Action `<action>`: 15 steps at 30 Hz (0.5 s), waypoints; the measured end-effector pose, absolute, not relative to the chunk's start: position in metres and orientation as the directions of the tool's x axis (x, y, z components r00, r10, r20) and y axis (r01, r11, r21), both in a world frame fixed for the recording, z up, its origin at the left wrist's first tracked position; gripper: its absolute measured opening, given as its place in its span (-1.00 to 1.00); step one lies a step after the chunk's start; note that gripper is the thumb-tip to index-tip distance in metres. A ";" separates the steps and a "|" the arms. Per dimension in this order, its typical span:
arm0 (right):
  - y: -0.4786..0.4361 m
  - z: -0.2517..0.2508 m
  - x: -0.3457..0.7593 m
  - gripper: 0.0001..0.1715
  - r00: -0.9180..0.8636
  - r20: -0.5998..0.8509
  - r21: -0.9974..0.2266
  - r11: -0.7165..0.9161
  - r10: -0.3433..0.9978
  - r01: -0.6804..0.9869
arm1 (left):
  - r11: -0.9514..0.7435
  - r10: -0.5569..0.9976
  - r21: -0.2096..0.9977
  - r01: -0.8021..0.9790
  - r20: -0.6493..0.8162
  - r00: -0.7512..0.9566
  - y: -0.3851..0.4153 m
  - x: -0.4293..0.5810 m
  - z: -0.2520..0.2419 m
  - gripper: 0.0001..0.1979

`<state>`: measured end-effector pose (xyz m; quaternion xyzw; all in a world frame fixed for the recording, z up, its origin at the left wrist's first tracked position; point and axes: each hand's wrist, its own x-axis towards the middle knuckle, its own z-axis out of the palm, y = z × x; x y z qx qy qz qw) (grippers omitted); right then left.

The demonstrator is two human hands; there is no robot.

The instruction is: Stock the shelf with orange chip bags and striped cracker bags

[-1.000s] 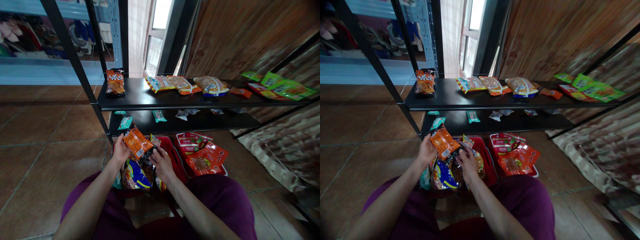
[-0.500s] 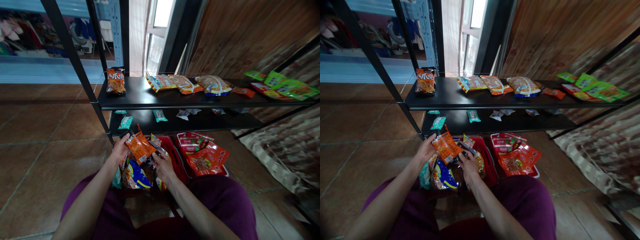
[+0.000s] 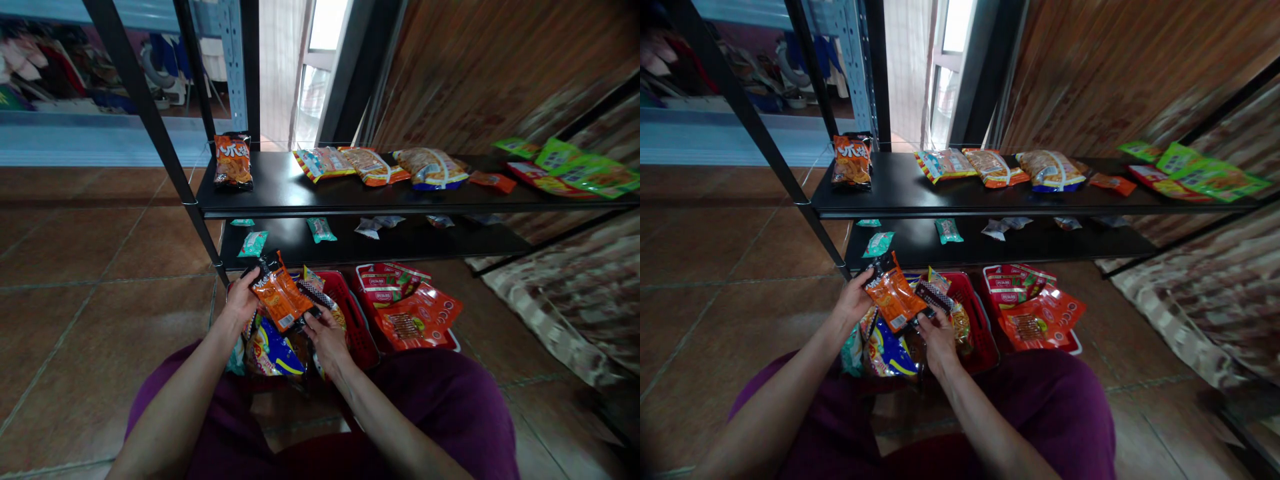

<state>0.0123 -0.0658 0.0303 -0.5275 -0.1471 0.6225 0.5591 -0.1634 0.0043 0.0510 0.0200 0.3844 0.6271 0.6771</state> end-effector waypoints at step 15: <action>-0.066 0.043 0.011 -0.52 0.201 -0.503 -0.756 -0.316 0.840 -0.573 | 0.249 0.843 0.421 -0.872 -0.537 -0.019 0.008 -0.167 0.057 -0.91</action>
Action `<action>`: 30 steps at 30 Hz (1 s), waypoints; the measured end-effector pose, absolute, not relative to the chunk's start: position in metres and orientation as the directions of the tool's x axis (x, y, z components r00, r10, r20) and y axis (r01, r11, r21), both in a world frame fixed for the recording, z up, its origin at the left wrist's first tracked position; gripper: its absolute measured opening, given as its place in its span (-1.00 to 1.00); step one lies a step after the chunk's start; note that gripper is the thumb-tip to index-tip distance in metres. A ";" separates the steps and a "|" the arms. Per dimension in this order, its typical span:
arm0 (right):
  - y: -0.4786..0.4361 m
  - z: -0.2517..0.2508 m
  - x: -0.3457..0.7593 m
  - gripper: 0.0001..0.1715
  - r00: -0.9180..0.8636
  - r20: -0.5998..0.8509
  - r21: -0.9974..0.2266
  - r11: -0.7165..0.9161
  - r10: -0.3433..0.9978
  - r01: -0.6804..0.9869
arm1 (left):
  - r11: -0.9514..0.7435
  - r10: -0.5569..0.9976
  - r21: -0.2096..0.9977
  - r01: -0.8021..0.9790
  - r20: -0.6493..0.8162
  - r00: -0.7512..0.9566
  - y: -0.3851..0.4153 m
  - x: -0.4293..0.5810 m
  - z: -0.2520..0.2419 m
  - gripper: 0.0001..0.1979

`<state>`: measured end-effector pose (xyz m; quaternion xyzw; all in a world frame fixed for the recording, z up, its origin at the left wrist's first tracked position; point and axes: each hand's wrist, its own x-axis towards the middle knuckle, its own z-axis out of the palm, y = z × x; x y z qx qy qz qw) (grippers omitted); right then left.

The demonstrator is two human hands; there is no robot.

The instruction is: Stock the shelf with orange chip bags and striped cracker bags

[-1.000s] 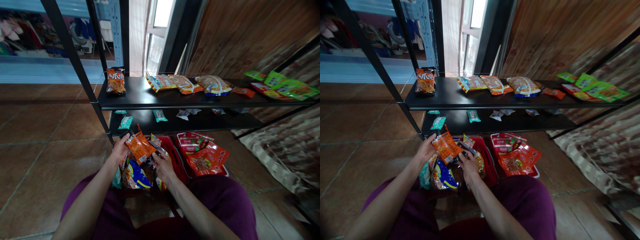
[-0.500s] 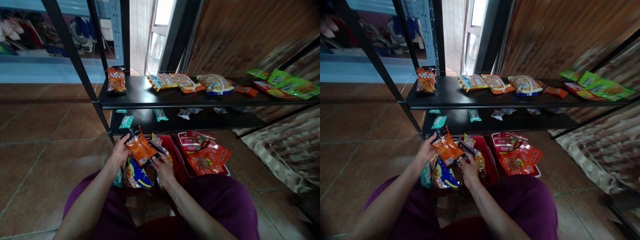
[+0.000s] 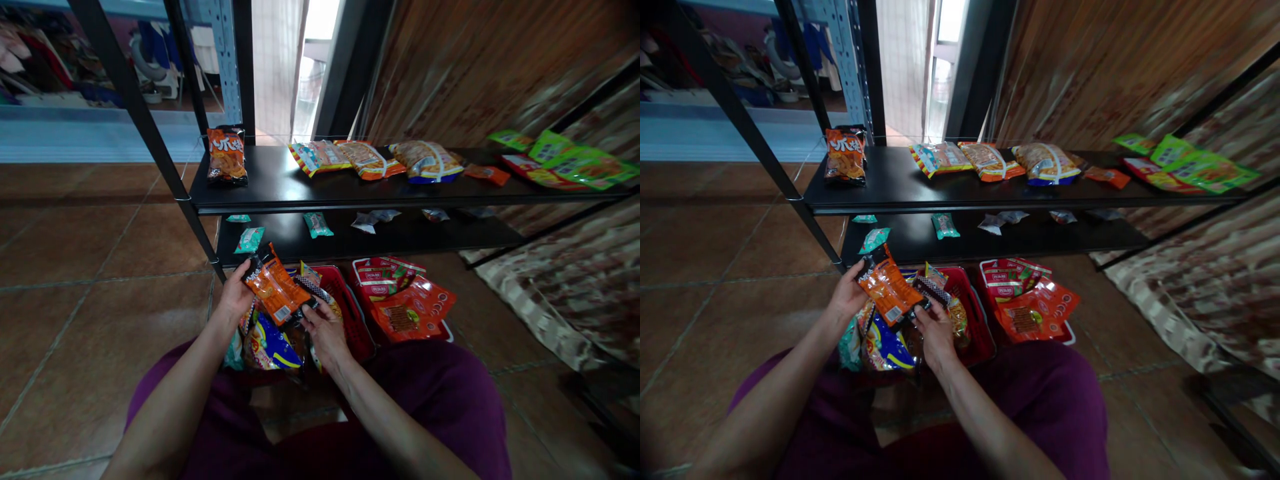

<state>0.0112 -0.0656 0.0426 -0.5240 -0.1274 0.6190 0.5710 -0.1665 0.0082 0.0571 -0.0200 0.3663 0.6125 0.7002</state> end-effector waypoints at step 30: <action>-0.052 0.051 0.015 -0.66 0.025 -0.553 -0.662 -0.421 0.833 -0.621 | 0.265 0.836 0.482 -0.835 -0.547 -0.051 0.012 -0.170 0.051 -0.85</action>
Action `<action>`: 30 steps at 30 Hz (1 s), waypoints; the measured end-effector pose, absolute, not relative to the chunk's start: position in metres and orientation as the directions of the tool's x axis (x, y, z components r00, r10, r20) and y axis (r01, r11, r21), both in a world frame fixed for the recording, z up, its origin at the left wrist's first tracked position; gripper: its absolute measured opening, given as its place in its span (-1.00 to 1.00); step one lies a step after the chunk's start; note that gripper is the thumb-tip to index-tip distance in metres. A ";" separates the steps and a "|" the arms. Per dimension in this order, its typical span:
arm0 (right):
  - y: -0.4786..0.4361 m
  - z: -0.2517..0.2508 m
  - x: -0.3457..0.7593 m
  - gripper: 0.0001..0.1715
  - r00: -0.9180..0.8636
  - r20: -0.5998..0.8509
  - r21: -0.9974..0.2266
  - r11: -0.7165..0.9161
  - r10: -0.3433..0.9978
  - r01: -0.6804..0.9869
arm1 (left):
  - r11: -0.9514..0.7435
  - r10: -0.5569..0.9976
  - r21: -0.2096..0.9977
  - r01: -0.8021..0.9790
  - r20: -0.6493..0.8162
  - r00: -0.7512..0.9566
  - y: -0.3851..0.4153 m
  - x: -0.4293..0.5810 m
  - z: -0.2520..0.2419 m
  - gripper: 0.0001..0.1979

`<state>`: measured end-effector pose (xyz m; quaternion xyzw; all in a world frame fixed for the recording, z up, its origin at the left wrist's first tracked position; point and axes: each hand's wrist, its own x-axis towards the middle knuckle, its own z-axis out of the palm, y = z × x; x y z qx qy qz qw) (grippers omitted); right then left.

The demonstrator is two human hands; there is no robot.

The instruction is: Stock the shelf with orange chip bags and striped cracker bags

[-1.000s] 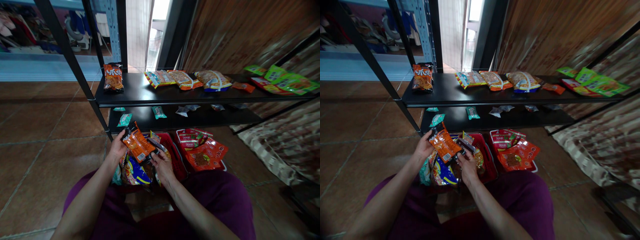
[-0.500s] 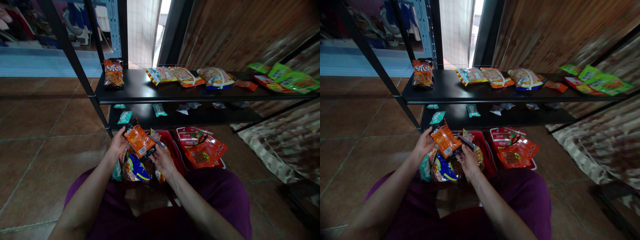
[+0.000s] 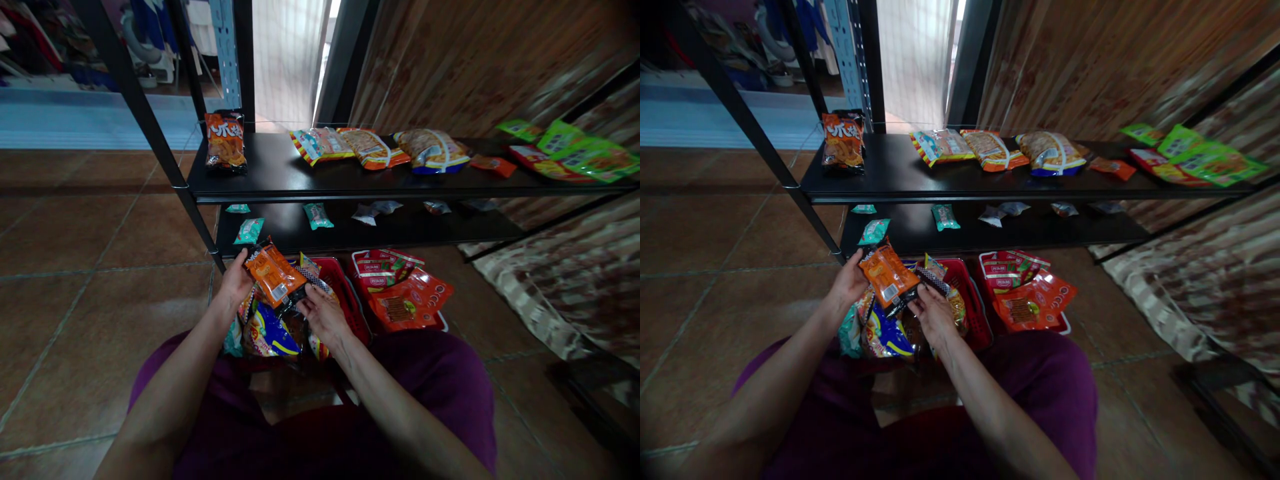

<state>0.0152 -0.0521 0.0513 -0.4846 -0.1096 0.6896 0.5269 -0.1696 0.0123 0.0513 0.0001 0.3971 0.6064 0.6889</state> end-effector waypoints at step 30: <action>-0.052 0.043 0.025 -0.64 0.079 -0.544 -0.707 -0.406 0.835 -0.580 | 0.363 0.895 0.492 -0.792 -0.420 0.149 0.003 -0.169 0.058 -0.81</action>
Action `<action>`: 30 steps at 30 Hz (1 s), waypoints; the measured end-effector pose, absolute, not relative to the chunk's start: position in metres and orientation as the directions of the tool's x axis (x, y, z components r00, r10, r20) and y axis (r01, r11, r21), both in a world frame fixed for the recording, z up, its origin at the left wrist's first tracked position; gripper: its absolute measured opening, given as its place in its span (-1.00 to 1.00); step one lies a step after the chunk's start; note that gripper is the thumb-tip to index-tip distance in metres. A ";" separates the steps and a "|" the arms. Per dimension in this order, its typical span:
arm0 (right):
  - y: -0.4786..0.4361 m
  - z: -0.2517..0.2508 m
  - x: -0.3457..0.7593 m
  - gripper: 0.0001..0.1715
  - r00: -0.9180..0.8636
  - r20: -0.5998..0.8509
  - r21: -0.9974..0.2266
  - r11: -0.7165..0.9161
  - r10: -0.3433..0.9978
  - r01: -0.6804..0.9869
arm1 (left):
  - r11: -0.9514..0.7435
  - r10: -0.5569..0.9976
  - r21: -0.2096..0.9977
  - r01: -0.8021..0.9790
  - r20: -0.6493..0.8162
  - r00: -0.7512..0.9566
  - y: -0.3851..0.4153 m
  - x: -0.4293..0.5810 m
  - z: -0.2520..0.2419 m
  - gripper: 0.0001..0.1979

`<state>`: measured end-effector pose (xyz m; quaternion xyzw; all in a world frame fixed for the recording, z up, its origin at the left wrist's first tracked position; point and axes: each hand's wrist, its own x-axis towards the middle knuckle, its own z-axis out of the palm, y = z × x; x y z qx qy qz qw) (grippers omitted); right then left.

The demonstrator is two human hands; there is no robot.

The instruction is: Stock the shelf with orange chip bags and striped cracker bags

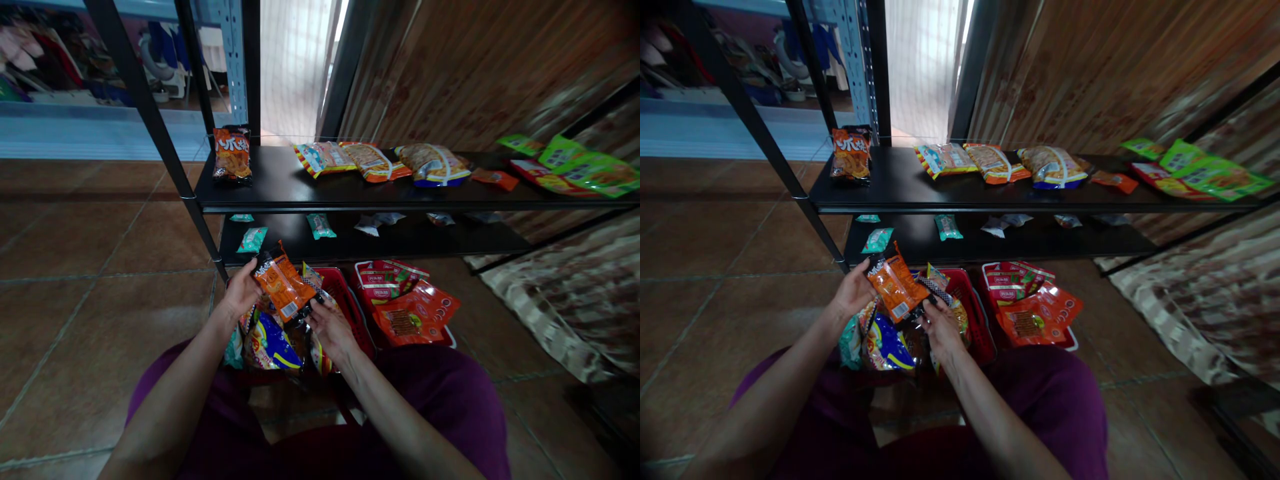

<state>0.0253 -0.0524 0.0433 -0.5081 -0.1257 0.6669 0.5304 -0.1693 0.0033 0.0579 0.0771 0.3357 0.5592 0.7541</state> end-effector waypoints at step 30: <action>-0.048 0.083 0.018 -0.51 0.162 0.004 -0.996 0.019 0.987 -0.092 | 0.215 0.960 0.683 -0.698 -0.278 0.023 -0.003 -0.171 0.070 -0.65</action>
